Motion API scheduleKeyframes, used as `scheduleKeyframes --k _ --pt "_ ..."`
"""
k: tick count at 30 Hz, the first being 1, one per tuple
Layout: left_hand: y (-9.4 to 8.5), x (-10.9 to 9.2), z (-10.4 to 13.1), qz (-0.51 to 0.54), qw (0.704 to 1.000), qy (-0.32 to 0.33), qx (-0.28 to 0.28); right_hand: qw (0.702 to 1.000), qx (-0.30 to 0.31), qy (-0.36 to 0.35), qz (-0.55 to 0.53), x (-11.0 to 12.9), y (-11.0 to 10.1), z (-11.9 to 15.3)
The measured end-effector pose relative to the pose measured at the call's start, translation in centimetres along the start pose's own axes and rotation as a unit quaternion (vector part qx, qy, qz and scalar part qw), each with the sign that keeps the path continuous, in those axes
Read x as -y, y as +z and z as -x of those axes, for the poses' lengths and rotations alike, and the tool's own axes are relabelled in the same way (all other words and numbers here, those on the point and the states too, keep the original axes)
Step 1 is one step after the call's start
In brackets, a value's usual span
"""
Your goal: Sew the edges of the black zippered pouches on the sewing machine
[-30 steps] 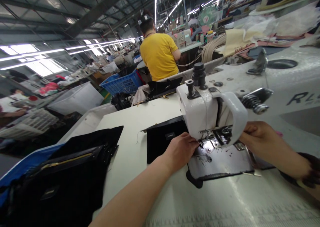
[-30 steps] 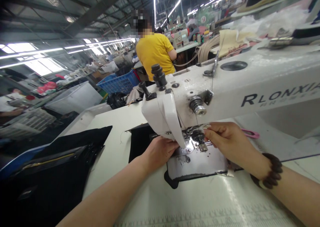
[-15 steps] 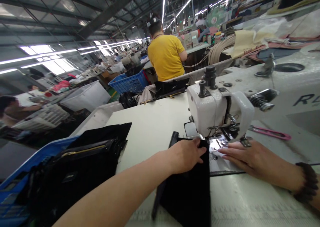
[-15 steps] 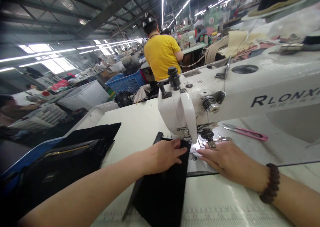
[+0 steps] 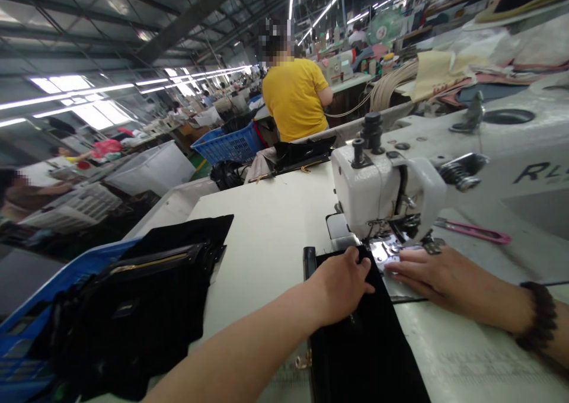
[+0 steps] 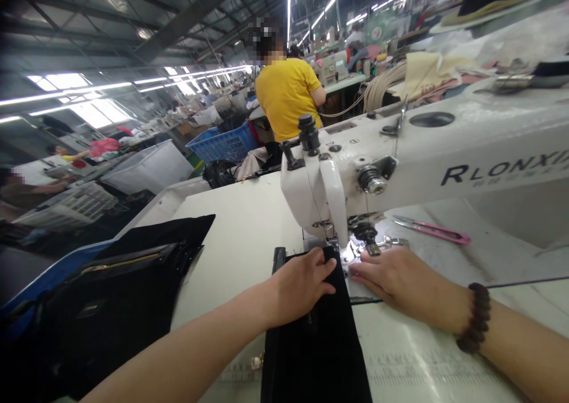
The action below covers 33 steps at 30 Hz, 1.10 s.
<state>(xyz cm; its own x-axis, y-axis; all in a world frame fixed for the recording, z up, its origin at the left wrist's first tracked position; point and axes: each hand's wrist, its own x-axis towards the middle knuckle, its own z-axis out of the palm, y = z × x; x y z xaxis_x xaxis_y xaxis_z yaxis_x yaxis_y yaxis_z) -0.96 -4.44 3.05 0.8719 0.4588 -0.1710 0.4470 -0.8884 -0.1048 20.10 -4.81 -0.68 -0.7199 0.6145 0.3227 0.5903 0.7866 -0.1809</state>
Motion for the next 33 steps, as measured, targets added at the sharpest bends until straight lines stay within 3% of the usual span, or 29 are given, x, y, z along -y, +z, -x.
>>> scheduleKeyframes --k 2,4,9,11,14,16,17,24,28,33 --pt "-0.4 -1.4 1.0 0.029 0.999 -0.033 -0.008 0.998 0.061 -0.016 -0.003 0.6 -0.3 0.5" --pt "0.1 -3.7 2.3 0.071 0.991 -0.092 -0.060 0.996 0.078 -0.031 0.026 1.8 -0.5 1.6" --pt "3.0 -9.0 5.3 0.068 0.964 -0.041 -0.253 0.995 -0.046 -0.047 0.078 6.5 -1.4 4.5" --pt "2.8 -9.3 6.3 0.156 0.929 -0.076 -0.327 0.993 -0.079 -0.028 0.079 8.6 -1.7 5.2" --pt "0.9 -8.6 7.6 0.302 0.841 -0.234 -0.383 0.986 -0.140 -0.017 0.086 10.8 -1.2 5.9" --pt "-0.3 -8.2 8.1 0.328 0.794 -0.309 -0.407 0.985 -0.153 -0.011 0.075 11.6 -0.5 6.1" --pt "-0.6 -8.1 8.2 0.325 0.785 -0.324 -0.416 0.986 -0.151 -0.009 0.067 11.8 -0.1 6.1" --pt "1.1 -8.6 7.5 0.186 0.779 -0.342 -0.491 0.989 -0.138 0.012 0.045 12.3 -0.2 4.8" --pt "0.8 -8.8 7.3 0.199 0.797 -0.349 -0.451 0.990 -0.137 0.020 0.008 12.3 -0.4 4.9" --pt "-0.1 -9.6 6.9 0.235 0.819 -0.283 -0.439 0.985 -0.172 0.032 0.014 12.7 0.8 5.6"
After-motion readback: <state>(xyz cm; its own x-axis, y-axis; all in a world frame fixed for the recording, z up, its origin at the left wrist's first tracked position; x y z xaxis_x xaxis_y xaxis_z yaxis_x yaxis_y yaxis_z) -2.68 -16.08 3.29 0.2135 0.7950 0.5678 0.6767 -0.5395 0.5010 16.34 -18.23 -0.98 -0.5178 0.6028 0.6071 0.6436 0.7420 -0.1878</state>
